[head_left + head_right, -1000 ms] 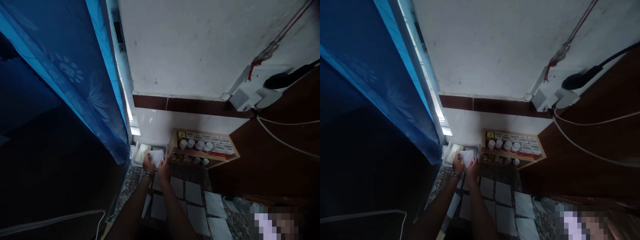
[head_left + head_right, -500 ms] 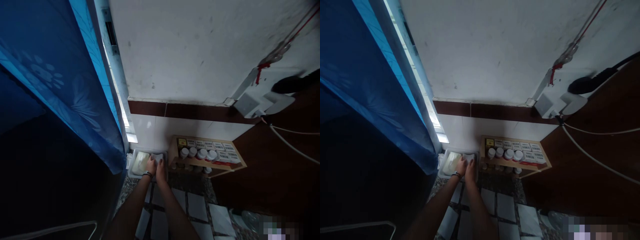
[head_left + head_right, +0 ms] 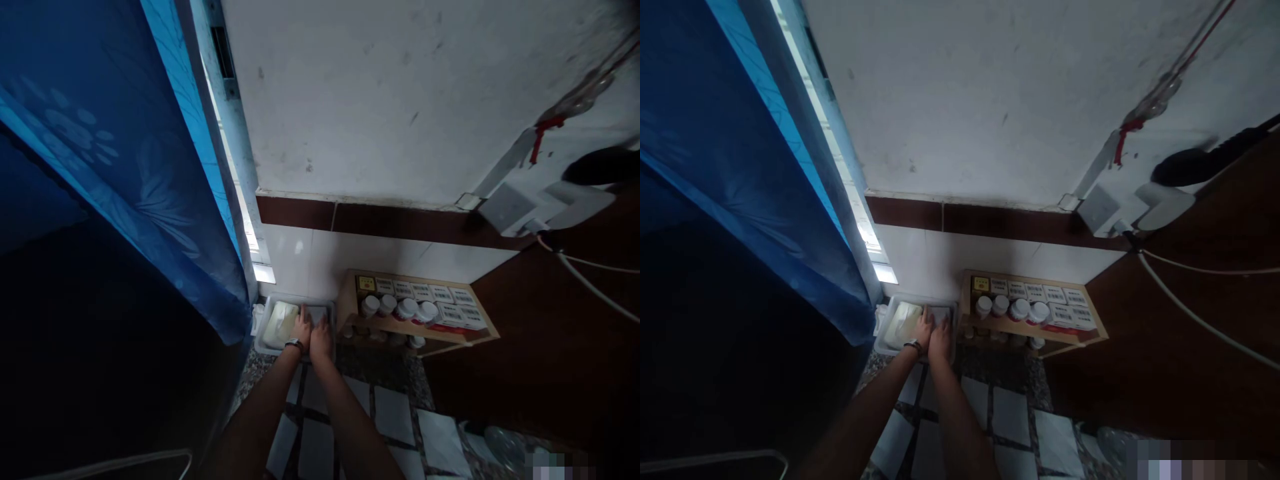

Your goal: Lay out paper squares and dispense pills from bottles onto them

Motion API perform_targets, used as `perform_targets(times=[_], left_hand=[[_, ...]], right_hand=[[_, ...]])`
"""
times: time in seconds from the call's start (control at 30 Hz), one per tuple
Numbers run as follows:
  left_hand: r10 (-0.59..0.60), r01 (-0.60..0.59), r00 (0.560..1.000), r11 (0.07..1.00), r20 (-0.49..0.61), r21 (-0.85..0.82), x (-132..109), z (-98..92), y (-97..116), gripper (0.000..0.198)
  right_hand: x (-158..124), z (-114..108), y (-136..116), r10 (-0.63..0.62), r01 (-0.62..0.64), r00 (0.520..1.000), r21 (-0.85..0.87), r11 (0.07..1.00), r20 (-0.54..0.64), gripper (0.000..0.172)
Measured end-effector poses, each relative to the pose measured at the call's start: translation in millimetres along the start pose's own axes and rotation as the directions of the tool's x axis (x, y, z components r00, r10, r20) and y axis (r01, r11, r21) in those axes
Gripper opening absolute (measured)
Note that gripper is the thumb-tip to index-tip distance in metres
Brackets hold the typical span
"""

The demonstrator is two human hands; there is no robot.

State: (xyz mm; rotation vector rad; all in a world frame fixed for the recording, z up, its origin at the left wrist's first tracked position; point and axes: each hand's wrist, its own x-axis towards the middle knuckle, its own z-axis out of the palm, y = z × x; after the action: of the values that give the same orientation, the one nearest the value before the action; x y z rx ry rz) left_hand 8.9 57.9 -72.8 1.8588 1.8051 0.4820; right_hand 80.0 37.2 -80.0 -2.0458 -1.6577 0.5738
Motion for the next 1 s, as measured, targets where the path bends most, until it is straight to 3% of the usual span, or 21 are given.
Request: perform_targets(times=[0.13,0.33,0.47,0.57,0.63,0.7,0.77,0.87,0.93,1.0], left_hand=[[0.001,-0.027,0.993,0.974,0.115,0.226,-4,-3.7,-3,0.047],[0.012,-0.061,0.987,0.95,0.158,0.305,-9,-11.7,4,0.053],[0.049,-0.077,0.994,0.954,0.102,0.288,-11,-30.8,22,0.049],[0.046,-0.058,0.998,0.96,0.051,0.275,-25,-52.4,42,0.036],[0.051,-0.051,0.999,0.961,0.01,0.273,-48,-66.0,54,0.034],[0.081,-0.035,0.984,0.962,-0.157,0.271,-82,-74.4,60,0.043],[0.151,-0.094,0.965,0.963,-0.214,0.254,-122,-73.8,58,0.052],[0.194,-0.168,0.969,0.972,-0.153,0.163,-182,-52.4,41,0.049],[0.185,-0.179,0.98,0.98,-0.069,0.091,-216,-27.6,30,0.044],[0.193,-0.192,0.981,0.98,-0.006,0.051,-244,-0.2,24,0.045]], right_hand=[[-3,-1,-7,0.03,-0.027,0.999,-0.124,0.992,0.021,0.048],[-8,-13,-15,0.023,-0.007,0.998,-0.272,0.962,0.055,0.049],[-10,-39,-28,-0.006,0.024,0.997,-0.236,0.972,0.073,0.041],[-28,-65,-27,-0.048,0.066,0.995,-0.209,0.976,0.09,0.036],[-51,-82,-11,-0.101,0.119,0.99,-0.181,0.976,0.102,0.032],[-79,-97,20,-0.172,0.187,0.977,-0.119,0.975,0.127,0.028],[-100,-112,60,-0.094,0.099,0.995,-0.139,0.985,0.042,0.035],[-101,-142,121,0.084,-0.116,0.984,-0.215,0.97,-0.156,0.04],[-81,-166,149,0.137,-0.188,0.967,-0.235,0.954,-0.217,0.045],[-52,-187,165,0.207,-0.251,0.96,-0.253,0.934,-0.189,0.047]])
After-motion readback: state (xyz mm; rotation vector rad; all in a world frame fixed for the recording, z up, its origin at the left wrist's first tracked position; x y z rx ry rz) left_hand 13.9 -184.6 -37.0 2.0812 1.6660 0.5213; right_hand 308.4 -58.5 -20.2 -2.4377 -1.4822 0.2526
